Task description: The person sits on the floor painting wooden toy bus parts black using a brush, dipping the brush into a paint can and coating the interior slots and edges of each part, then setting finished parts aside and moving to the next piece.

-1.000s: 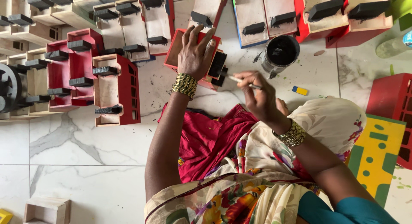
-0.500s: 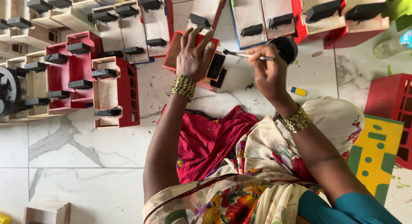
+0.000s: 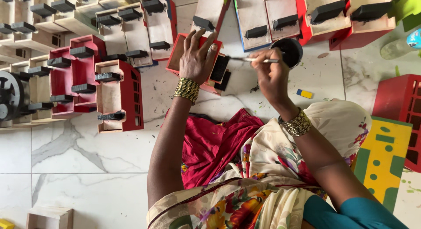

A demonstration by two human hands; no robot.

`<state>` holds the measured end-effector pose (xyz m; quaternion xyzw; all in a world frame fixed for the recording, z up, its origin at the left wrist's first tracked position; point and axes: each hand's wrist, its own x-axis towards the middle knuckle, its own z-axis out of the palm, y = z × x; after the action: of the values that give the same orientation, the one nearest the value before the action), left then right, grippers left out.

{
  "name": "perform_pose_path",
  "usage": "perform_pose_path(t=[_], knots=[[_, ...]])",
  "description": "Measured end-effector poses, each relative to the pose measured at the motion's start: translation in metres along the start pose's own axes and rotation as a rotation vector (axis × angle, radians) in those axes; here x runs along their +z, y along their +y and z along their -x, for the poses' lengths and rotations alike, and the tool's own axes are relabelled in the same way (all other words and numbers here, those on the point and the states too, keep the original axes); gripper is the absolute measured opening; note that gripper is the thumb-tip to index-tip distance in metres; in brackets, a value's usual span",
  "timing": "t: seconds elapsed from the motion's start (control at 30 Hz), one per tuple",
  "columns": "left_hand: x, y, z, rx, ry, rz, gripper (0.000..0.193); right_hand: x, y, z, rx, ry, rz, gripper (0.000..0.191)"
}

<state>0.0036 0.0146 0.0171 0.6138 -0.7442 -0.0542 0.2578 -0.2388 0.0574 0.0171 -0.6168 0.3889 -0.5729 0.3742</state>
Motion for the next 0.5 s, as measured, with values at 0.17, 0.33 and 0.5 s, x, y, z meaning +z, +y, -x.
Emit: perform_pose_path(t=[0.17, 0.33, 0.5], knots=[[0.0, 0.002, 0.0, -0.008, -0.015, -0.003, 0.042, -0.005, -0.004, 0.007, -0.038, 0.012, 0.023, 0.014], [0.007, 0.001, -0.005, 0.009, -0.012, 0.025, 0.053, 0.007, 0.006, -0.002, -0.095, 0.011, -0.013, 0.013], [0.011, -0.001, -0.007, 0.01, -0.004, 0.023, 0.054, 0.015, 0.011, 0.004, -0.098, -0.027, 0.039, 0.01]])
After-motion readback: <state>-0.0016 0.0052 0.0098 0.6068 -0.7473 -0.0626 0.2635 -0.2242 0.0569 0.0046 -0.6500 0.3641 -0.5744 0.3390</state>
